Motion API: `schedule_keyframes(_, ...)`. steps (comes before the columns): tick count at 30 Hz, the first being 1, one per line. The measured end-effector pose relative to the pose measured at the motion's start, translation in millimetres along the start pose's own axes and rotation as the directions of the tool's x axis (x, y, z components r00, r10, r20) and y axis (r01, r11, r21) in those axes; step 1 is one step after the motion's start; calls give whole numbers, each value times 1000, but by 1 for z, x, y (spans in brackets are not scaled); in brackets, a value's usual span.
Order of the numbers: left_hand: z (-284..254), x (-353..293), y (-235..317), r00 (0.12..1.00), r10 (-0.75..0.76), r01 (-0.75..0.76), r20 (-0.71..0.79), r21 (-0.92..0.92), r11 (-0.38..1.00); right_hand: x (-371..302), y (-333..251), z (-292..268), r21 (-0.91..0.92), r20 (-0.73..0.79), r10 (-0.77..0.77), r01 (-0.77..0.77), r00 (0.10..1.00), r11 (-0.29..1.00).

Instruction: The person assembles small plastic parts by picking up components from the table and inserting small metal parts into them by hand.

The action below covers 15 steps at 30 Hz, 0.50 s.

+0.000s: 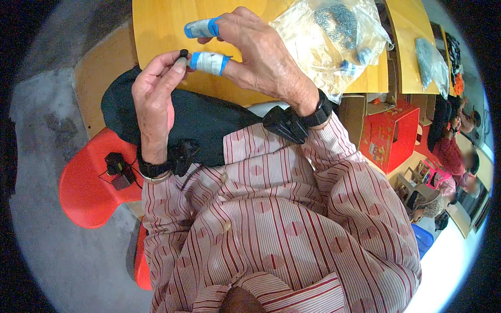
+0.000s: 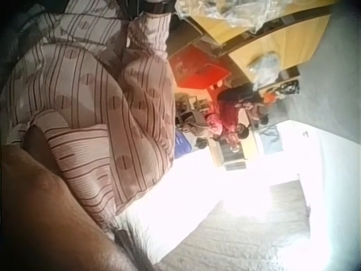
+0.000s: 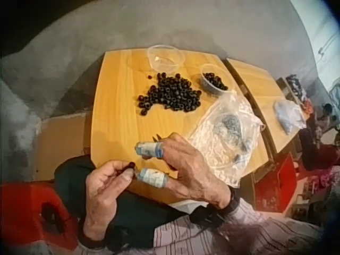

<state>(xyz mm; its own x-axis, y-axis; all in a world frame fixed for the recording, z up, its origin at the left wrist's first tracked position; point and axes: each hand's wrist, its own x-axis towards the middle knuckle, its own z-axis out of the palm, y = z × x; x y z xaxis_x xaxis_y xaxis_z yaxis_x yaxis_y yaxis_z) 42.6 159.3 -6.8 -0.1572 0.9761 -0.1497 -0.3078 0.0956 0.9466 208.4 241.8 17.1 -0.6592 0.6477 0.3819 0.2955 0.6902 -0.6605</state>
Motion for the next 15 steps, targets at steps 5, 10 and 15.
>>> schedule_keyframes(5, -3, 3, 0, 1000, -5, 5, -1, -47, 999, -2, 2, 12, -417, 53, -185, 190, 981, 889)
schedule_keyframes(10, 0, 4, -1, 999, -9, 7, -35, -42, 999, -1, -5, 21, -498, 38, -200, 192, 979, 846)
schedule_keyframes(15, 1, 5, -1, 999, 10, -9, -33, 23, 1000, 0, -10, 27, -537, 26, -210, 190, 977, 822)
